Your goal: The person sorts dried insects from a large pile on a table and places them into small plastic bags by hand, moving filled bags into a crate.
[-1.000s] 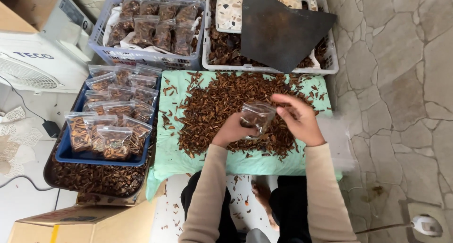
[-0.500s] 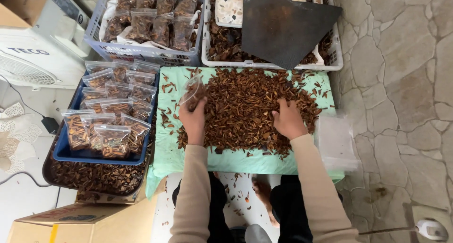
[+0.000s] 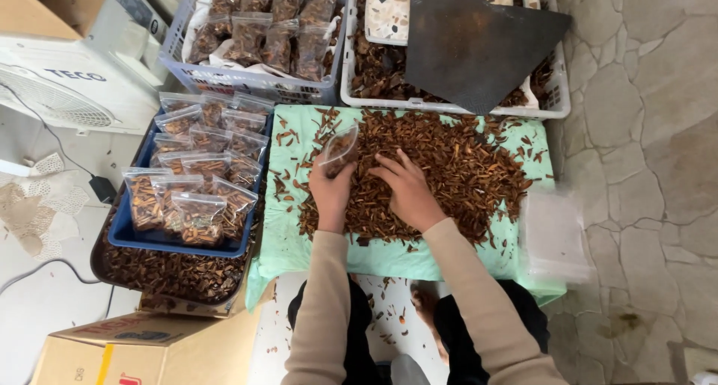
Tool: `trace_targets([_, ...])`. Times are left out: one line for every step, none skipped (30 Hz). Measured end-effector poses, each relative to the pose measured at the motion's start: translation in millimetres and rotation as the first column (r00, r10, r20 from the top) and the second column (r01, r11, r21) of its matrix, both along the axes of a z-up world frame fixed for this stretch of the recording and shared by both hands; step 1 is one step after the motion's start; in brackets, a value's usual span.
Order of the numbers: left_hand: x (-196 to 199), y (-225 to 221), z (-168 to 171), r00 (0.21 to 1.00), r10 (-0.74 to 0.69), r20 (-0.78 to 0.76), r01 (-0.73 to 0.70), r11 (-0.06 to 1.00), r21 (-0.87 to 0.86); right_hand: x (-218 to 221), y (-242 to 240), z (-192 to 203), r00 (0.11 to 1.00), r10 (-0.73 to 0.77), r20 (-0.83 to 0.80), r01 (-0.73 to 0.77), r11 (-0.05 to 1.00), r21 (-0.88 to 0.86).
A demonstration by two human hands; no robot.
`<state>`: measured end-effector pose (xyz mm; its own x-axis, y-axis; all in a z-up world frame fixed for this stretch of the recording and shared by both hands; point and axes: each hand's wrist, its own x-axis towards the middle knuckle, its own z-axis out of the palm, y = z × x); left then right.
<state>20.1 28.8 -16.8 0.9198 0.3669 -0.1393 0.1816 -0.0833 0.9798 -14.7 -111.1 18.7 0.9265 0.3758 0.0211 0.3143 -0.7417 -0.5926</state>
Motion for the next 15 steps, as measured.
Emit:
trace_targets([0, 1, 0, 1.000, 0.001, 0.002, -0.001, 1.000, 0.001, -1, -2, 9, 1.000, 0.001, 0.002, -0.001, 1.000, 0.001])
trace_targets([-1, 2, 1, 1.000, -0.022, 0.016, 0.022, 1.000, 0.012, -3, -5, 18, 0.999, 0.006, 0.039, -0.009, 0.995, 0.097])
trace_targets([-1, 2, 1, 0.998, -0.048, 0.032, 0.047, 0.999, 0.022, -4, -9, 27, 0.997, 0.004, 0.076, -0.018, 0.981, 0.192])
trace_targets([-2, 1, 5, 0.998, -0.049, 0.034, 0.048, 0.999, 0.021, 0, -21, 18, 0.997, 0.002, 0.079, -0.017, 0.982, 0.191])
trace_targets([-3, 1, 8, 0.999, -0.036, 0.010, 0.036, 0.999, -0.005, 5, -33, 10, 0.995, -0.065, 0.081, 0.047, 0.976, 0.213])
trace_targets([-4, 0, 12, 1.000, -0.023, -0.015, 0.023, 0.999, -0.032, 10, -46, 2, 0.988, -0.133, 0.082, 0.110, 0.966, 0.235])
trace_targets([-4, 0, 13, 1.000, -0.023, -0.014, 0.023, 0.999, -0.032, 10, -58, 4, 0.988, -0.132, 0.084, 0.109, 0.966, 0.235])
trace_targets([-4, 0, 14, 0.999, -0.038, 0.003, 0.038, 0.999, -0.035, 10, -71, 6, 0.965, -0.242, 0.099, 0.221, 0.957, 0.187])
trace_targets([-5, 0, 14, 0.998, -0.053, 0.016, 0.054, 0.998, -0.036, 9, -83, 7, 0.930, -0.348, 0.116, 0.331, 0.933, 0.140])
trace_targets([-6, -1, 13, 0.998, -0.053, 0.013, 0.054, 0.998, -0.036, 9, -98, -1, 0.931, -0.347, 0.114, 0.331, 0.933, 0.140])
trace_targets([-5, -2, 13, 0.998, -0.061, 0.011, 0.062, 0.998, -0.027, 11, -113, -9, 0.896, -0.429, 0.111, 0.415, 0.900, 0.132])
trace_targets([-5, -3, 13, 0.998, -0.070, 0.009, 0.070, 0.997, -0.019, 12, -128, -16, 0.855, -0.508, 0.108, 0.495, 0.860, 0.124])
trace_targets([-4, -3, 12, 0.997, -0.073, 0.014, 0.074, 0.997, -0.018, 16, -141, -30, 0.852, -0.511, 0.113, 0.498, 0.858, 0.126])
trace_targets([-3, -4, 11, 0.997, -0.074, 0.028, 0.075, 0.997, -0.025, 19, -154, -44, 0.824, -0.560, 0.083, 0.554, 0.828, 0.087])
trace_targets([-4, -5, 10, 0.996, -0.075, 0.040, 0.076, 0.997, -0.033, 22, -168, -58, 0.792, -0.608, 0.052, 0.606, 0.794, 0.044])
